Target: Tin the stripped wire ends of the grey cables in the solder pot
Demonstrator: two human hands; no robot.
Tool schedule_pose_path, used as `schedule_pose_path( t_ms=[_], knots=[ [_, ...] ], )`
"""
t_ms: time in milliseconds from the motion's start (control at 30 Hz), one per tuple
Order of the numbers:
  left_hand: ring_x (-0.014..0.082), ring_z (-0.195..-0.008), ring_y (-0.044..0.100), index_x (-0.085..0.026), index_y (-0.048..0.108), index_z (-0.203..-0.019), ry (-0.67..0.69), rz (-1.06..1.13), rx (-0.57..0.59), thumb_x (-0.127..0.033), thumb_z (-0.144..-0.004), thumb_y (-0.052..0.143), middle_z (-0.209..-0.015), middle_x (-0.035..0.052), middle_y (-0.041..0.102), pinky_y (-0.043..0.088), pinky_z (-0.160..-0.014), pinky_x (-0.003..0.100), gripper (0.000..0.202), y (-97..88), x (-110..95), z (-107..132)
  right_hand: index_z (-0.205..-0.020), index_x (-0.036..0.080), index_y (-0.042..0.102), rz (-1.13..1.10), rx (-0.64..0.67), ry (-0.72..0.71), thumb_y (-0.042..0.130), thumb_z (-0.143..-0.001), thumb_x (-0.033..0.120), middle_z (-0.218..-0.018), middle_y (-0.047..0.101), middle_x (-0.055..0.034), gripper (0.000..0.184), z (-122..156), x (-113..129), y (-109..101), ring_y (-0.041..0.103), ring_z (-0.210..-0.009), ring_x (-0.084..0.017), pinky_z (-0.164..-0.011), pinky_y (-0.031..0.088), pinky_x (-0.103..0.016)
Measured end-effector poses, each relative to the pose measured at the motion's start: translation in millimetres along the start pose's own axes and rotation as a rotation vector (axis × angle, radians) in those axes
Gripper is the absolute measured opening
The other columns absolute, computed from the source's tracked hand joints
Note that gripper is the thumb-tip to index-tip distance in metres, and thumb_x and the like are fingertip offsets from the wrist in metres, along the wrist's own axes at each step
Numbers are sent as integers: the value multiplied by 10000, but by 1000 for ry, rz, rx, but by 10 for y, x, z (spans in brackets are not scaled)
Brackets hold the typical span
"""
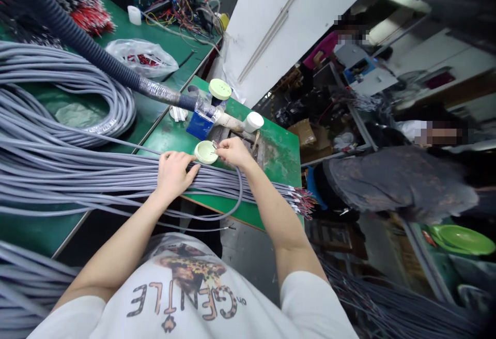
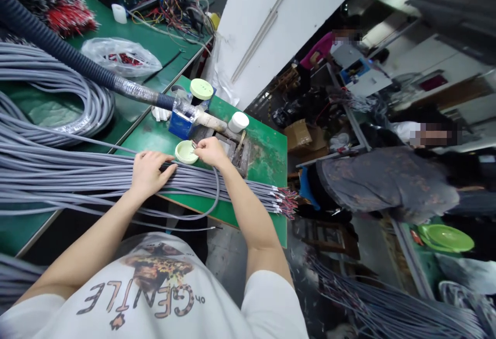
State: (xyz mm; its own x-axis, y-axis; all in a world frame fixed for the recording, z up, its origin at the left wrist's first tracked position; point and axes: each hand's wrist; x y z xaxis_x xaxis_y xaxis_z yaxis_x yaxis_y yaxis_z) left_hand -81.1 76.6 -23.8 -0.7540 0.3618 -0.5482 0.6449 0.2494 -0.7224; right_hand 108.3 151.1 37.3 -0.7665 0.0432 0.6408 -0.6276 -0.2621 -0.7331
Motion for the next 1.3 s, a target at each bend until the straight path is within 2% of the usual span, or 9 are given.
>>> schedule_pose_path(
  t_ms=[133, 267, 500, 633, 767, 867, 967, 1133, 1300],
  knots=[
    [235, -869, 615, -222, 675, -919, 18, -6, -17, -376, -886, 527, -871, 47, 726, 339, -885, 422, 215, 38, -5, 31, -523, 145, 589, 269, 32, -2, 579, -638, 189, -443, 490, 36, 123, -137, 89, 61, 472, -520, -100, -519, 307, -221],
    [229, -852, 617, -215, 677, -913, 18, -1, -20, -368, -887, 527, -855, 47, 726, 337, -900, 426, 215, 41, 7, 38, -568, 141, 636, 418, 62, 12, 591, -658, 179, -498, 533, 19, 107, -199, 152, 105, 509, -569, -114, -532, 304, -224],
    [222, -844, 621, -211, 679, -919, 24, 22, -29, -346, -884, 535, -844, 43, 722, 334, -939, 431, 201, 61, 17, 45, -578, 147, 631, 515, 86, 45, 605, -670, 193, -529, 531, 16, 106, -232, 220, 171, 504, -574, -110, -523, 289, -226],
    [231, -875, 627, -214, 681, -924, 10, 57, 1, -347, -876, 541, -852, 48, 723, 317, -964, 450, 199, 37, 25, 37, -529, 142, 587, 449, 78, 35, 587, -649, 170, -477, 465, 33, 123, -203, 199, 106, 446, -526, -90, -496, 268, -223],
    [234, -872, 625, -235, 683, -903, -6, 100, 97, -372, -850, 573, -846, 36, 724, 278, -999, 481, 184, -25, 22, 16, -466, 150, 525, 208, 13, 12, 586, -629, 204, -416, 433, 39, 182, -150, 3, -169, 386, -449, -77, -457, 259, -227],
    [242, -881, 619, -251, 681, -905, -9, 118, 150, -387, -840, 582, -880, 36, 732, 259, -1001, 507, 181, -58, 14, -1, -444, 156, 507, 10, -97, 125, 618, -597, 211, -385, 442, 40, 197, -130, -241, -415, 368, -388, -65, -417, 260, -221],
    [259, -897, 616, -250, 687, -915, -9, 109, 169, -397, -836, 585, -898, 53, 734, 254, -993, 525, 196, -60, 10, -15, -436, 158, 497, -67, -183, 250, 627, -571, 171, -357, 428, 50, 188, -142, -491, -564, 345, -338, -51, -380, 240, -212],
    [272, -928, 621, -243, 690, -914, 3, 95, 167, -401, -840, 578, -915, 59, 735, 238, -999, 539, 207, -32, 18, -20, -467, 133, 543, -108, -220, 334, 625, -563, 132, -355, 449, 42, 126, -219, -782, -581, 371, -313, -52, -352, 249, -204],
    [268, -927, 623, -244, 687, -916, 11, 82, 167, -405, -850, 568, -907, 56, 735, 239, -1004, 539, 211, -28, 21, -20, -484, 123, 561, -123, -229, 374, 631, -561, 111, -340, 446, 48, 105, -301, -899, -539, 362, -298, -47, -342, 251, -199]
  ],
)
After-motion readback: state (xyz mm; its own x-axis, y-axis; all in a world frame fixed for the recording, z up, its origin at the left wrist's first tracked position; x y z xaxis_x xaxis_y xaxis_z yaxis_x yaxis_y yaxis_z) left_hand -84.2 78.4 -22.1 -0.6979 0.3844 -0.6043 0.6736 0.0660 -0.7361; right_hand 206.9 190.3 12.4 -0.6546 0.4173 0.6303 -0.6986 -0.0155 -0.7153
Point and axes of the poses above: each hand's wrist, its own z-axis away from the middle knuckle, its own y-axis out of the palm, x = y × z
